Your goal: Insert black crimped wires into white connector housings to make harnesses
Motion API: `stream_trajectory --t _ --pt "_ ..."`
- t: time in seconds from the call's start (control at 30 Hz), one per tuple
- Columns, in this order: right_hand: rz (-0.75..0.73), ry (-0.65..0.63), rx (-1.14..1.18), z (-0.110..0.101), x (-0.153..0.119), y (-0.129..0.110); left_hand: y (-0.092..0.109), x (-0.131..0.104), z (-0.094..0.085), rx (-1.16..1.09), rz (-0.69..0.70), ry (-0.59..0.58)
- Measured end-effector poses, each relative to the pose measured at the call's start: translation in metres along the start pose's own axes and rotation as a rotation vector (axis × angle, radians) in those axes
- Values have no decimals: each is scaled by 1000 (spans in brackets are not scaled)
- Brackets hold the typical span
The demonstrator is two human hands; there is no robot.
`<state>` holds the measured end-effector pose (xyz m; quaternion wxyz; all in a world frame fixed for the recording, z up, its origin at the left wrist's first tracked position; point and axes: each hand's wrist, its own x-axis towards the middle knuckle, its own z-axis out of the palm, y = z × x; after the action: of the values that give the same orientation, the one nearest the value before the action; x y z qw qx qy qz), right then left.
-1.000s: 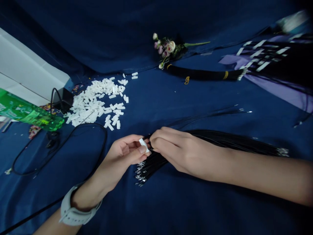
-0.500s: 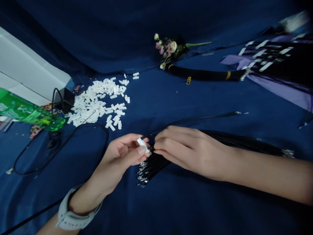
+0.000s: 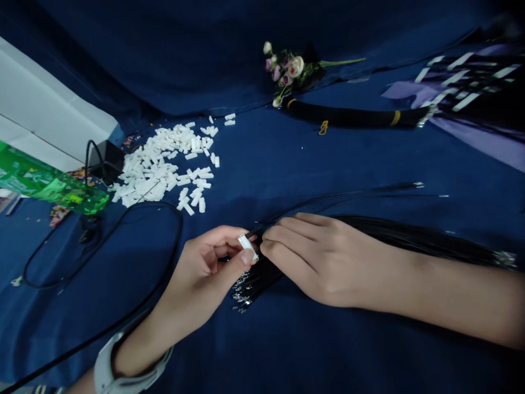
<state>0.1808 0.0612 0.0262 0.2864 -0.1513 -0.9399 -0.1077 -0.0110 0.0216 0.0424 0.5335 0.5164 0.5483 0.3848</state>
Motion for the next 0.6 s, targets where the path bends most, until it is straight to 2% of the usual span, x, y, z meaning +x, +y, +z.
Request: stream_trajectory --t 0.33,0.47,0.6 --pt "53 -14 101 0 0 0 1 0 3 -1 3 3" --pt "100 -42 116 -9 3 5 4 2 -4 45 92 16" --pt "102 -149 -31 -22 8 13 7 6 -12 112 205 69"
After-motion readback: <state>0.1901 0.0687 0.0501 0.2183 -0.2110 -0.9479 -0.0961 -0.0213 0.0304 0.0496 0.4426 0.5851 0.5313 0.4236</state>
